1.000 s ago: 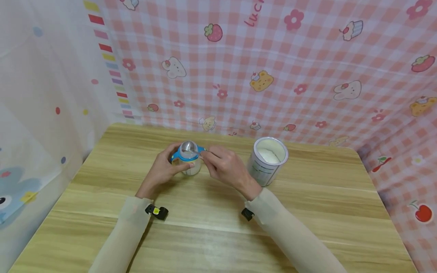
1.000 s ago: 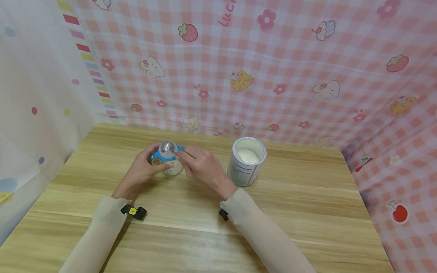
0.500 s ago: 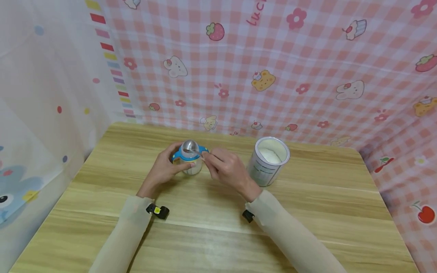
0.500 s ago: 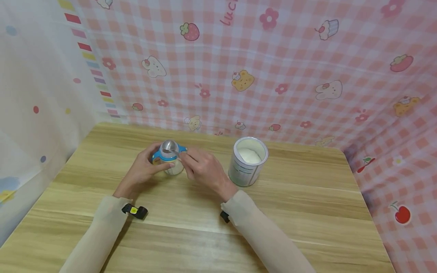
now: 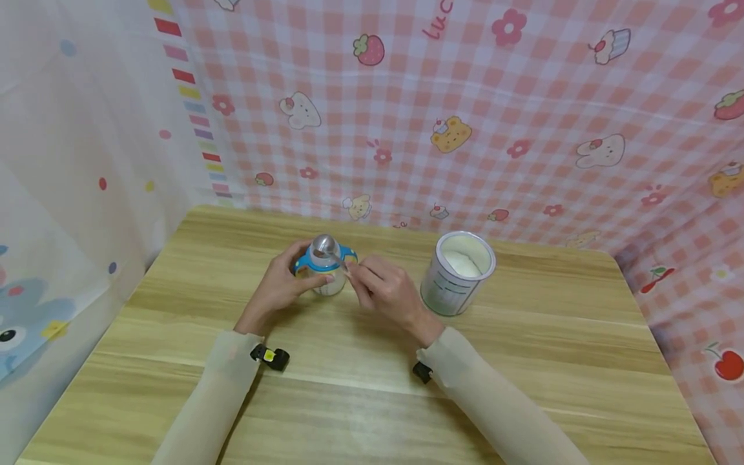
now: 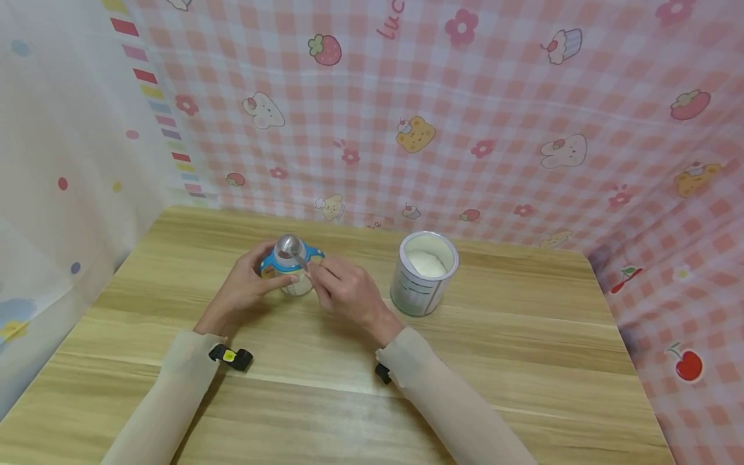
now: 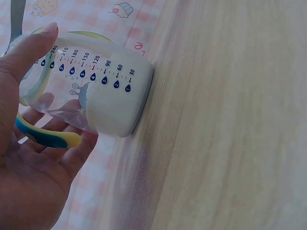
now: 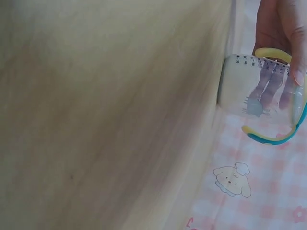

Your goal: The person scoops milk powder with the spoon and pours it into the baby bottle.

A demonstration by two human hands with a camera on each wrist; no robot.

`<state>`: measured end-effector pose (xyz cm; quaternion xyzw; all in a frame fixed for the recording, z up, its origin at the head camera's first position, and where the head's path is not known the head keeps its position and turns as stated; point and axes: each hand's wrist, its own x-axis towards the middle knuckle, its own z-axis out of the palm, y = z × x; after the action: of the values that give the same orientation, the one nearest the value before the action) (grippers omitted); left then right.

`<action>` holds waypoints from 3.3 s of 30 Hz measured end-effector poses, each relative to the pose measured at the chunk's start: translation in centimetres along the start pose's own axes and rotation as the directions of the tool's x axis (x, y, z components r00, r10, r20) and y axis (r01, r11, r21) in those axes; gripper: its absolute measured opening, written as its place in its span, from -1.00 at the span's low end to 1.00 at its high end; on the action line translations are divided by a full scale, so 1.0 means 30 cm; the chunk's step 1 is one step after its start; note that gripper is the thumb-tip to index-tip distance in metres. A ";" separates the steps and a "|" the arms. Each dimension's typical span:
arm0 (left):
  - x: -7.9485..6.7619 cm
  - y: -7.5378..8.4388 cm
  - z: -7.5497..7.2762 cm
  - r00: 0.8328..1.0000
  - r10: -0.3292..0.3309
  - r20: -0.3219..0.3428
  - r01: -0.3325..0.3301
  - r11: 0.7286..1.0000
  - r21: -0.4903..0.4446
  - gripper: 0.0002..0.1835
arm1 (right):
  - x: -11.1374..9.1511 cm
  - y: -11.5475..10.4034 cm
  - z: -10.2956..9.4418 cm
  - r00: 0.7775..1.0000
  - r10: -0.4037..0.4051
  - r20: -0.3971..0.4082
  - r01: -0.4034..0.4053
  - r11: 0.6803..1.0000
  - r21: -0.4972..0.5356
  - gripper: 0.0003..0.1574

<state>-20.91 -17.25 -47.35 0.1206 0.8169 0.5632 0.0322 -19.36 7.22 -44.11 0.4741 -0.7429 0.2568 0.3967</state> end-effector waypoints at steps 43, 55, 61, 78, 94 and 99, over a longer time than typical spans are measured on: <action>-0.001 0.006 0.004 1.000 -0.007 0.015 0.007 0.999 -0.037 -0.24 | 0.058 -0.050 -0.023 0.395 0.907 0.144 -0.776 0.246 0.581 -0.77; -0.005 0.005 -0.003 0.999 -0.028 0.019 0.029 1.000 -0.004 -0.21 | 0.087 -0.025 -0.107 0.247 0.932 0.266 -0.747 0.008 0.665 -0.83; -0.005 0.006 -0.004 1.000 -0.003 0.026 0.003 1.000 -0.015 -0.20 | 0.087 -0.011 -0.149 0.262 0.925 0.277 -0.727 0.000 0.687 -0.85; -0.002 0.014 -0.008 1.000 0.027 0.006 -0.027 0.999 -0.032 -0.15 | 0.088 0.019 -0.288 0.299 0.929 0.220 -0.685 0.049 0.726 -0.83; 0.003 0.123 -0.032 0.989 0.149 -0.022 -0.150 0.988 -0.024 0.00 | 0.053 0.056 -0.406 0.313 0.934 0.174 -0.663 0.084 0.744 -0.84; 0.010 0.169 -0.028 0.983 0.181 -0.025 -0.182 0.983 -0.023 -0.01 | 0.041 0.072 -0.446 0.283 0.948 0.146 -0.653 0.079 0.754 -0.85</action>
<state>-20.55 -16.24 -42.31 0.1877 0.7956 0.5753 -0.0272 -17.00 17.65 -35.70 0.0139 -0.6194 0.7780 0.1039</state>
